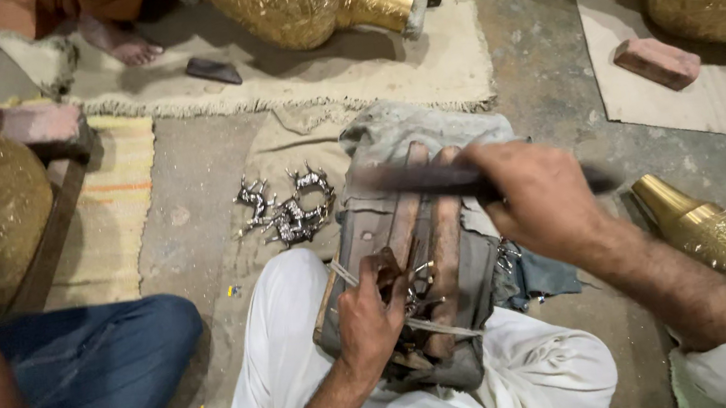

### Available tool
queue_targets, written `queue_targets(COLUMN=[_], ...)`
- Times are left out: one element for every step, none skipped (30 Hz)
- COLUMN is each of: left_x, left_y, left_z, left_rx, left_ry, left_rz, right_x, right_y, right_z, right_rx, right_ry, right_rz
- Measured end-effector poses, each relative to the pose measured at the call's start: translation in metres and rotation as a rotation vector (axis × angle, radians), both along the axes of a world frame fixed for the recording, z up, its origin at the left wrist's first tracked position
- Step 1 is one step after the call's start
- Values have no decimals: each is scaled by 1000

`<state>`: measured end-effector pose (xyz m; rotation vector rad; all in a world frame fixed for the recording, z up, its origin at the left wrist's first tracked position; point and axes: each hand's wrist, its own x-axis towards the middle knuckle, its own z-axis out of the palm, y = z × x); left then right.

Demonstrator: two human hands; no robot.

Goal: The person sits on the floor and hammers small silver-colored ornamental metal pieces against a wooden mandrel stake, repositioning each piece by hand between strikes. Other workers hammer large engraved brass vases nearby on the floor.

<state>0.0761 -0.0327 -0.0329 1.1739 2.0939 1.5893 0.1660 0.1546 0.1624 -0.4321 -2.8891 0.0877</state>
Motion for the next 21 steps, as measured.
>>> queue_targets(left_x=[0, 0, 1, 1, 2, 4, 1, -2, -4, -10, -18, -26, -34, -41, -47, -52, -57, -60, -62, -63, -64], left_y=[-1, -1, -1, -2, -5, -5, -3, -3, -5, -6, -7, -5, -2, 2, 6, 11, 18, 24, 28, 34, 38], left_z=[2, 4, 7, 9, 12, 15, 18, 20, 22, 24, 26, 27, 28, 29, 30, 32, 33, 35, 36, 38, 39], left_rx=[-8, -13, -18, 4, 23, 45, 72, 92, 107, 96, 88, 79, 95, 110, 122, 120, 120, 116, 46, -23, -91], left_ry=[-10, -14, -17, -31, -47, -68, -118, -173, -231, -277, -321, -365, -367, -369, -372, -294, -215, -138, -60, 19, 99], left_rz=[5, 11, 12, 22, 25, 30, 36, 47, 57, 23, -14, -52, -154, -253, -353, -444, -534, -626, -676, -725, -772], right_x=[0, 0, 1, 1, 2, 5, 9, 15, 21, 27, 36, 46, 56, 65, 75, 83, 91, 99, 110, 119, 127], right_y=[-1, -1, -1, 0, 1, 3, 7, 11, 13, 15, 17, 18, 18, 17, 15, 12, 9, 6, 3, 0, -4], right_z=[-2, -5, -7, -9, -12, -14, -15, -16, -19, -24, -29, -35, -44, -54, -66, -80, -94, -107, -118, -128, -138], right_rx=[89, 182, 275, 268, 259, 253, 216, 172, 124, 21, -79, -180, -293, -407, -523, -649, -769, -889, -927, -963, -999], right_ry=[-206, -406, -604, -577, -553, -532, -501, -474, -450, -469, -484, -497, -473, -449, -425, -318, -208, -95, -113, -131, -149], right_rz=[-19, -40, -69, -64, -63, -62, -89, -109, -130, -206, -286, -366, -406, -442, -479, -441, -400, -360, -433, -505, -578])
